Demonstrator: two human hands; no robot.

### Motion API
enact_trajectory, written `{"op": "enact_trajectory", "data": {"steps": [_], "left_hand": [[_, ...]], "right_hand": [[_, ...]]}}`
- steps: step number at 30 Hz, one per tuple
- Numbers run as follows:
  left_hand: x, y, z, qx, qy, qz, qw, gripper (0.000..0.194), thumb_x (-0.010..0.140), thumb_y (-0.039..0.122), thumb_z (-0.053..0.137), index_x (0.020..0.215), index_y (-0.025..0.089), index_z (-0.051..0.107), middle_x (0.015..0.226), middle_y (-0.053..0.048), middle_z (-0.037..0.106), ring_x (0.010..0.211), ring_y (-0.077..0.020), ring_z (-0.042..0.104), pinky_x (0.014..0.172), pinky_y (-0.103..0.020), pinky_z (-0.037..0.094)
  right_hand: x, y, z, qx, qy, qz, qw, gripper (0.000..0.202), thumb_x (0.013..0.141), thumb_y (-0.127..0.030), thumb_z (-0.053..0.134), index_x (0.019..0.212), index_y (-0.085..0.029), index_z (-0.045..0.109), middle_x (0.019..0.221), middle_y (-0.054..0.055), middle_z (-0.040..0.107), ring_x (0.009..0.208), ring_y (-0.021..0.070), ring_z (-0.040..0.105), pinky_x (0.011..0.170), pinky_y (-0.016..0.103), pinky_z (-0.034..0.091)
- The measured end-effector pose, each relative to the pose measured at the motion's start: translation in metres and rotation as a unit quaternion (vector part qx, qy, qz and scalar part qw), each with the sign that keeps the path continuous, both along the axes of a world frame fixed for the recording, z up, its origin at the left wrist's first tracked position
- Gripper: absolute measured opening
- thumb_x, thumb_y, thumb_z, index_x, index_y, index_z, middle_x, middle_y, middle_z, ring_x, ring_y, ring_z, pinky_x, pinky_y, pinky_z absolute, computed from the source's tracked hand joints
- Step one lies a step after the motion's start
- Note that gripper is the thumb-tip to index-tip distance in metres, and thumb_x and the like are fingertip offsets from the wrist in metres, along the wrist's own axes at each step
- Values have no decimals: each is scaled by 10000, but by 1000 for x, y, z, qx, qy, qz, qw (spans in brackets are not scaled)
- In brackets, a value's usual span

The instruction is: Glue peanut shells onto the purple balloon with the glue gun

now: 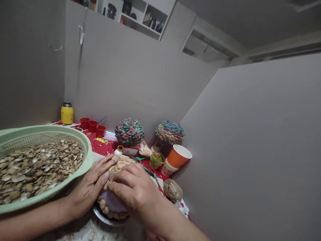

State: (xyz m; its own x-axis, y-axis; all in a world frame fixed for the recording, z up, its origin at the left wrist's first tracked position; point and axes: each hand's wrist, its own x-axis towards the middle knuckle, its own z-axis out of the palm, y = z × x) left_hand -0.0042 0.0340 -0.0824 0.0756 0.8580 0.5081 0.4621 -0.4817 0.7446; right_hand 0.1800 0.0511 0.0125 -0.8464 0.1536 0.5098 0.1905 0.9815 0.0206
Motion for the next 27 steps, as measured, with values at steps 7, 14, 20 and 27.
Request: {"op": "enact_trajectory", "data": {"steps": [7, 14, 20, 27], "left_hand": [[2, 0, 3, 19, 0, -2, 1000, 411, 990, 334, 374, 1337, 228, 567, 1472, -91, 500, 1364, -244, 420, 1145, -497, 333], [2, 0, 3, 17, -2, -1, 1000, 425, 995, 345, 354, 1342, 221, 565, 1471, -95, 499, 1368, -245, 412, 1151, -497, 322], [0, -2, 1, -6, -4, -13, 1000, 452, 994, 373, 341, 1373, 218, 534, 1507, -86, 459, 1406, -248, 366, 1171, -516, 266], [-5, -6, -7, -16, 6, -34, 999, 518, 980, 406, 399, 1478, 269, 371, 1590, -58, 312, 1460, -249, 252, 1181, -499, 227]], "right_hand": [[6, 5, -3, -19, -34, -6, 999, 211, 976, -121, 469, 1111, -184, 619, 958, 82, 670, 892, 218, 555, 805, 389, 476], [1, 0, -5, 65, -32, -43, 996, 249, 1028, -183, 385, 1024, -152, 632, 904, 101, 658, 817, 209, 557, 733, 368, 466], [7, -6, -17, 52, 21, -56, 997, 170, 965, -121, 487, 1096, -143, 595, 894, 95, 636, 795, 202, 560, 724, 356, 469], [30, 4, -22, -70, 150, -140, 976, 270, 922, -139, 563, 1168, -244, 591, 1065, 95, 609, 976, 220, 598, 831, 360, 519]]}}
